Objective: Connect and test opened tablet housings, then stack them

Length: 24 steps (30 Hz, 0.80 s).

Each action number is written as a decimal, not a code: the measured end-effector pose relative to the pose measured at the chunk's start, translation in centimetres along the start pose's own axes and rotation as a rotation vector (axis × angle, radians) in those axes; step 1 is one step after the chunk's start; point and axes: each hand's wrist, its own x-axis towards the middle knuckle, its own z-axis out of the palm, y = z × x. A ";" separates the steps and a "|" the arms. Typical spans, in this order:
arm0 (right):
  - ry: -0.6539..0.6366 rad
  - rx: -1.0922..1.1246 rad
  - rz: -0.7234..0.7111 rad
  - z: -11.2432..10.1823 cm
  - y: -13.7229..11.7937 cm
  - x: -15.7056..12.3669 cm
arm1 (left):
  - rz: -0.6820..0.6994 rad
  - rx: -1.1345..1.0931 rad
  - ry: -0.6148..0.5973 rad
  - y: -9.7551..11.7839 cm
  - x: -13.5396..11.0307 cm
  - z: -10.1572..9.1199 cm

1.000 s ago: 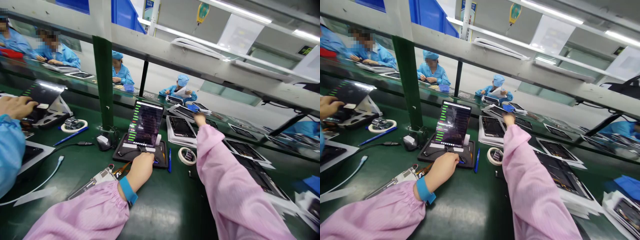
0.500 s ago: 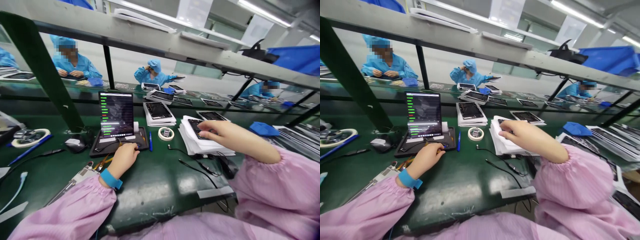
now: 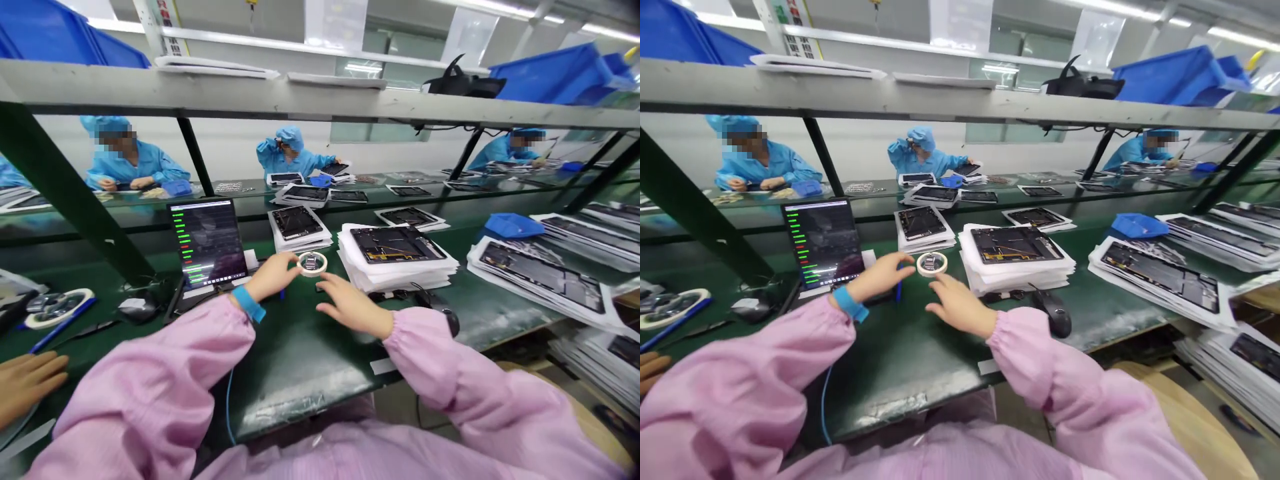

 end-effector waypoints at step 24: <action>0.128 0.171 0.005 4.9 1.7 0.6 | -0.052 0.239 -0.133 -2.3 18.1 7.0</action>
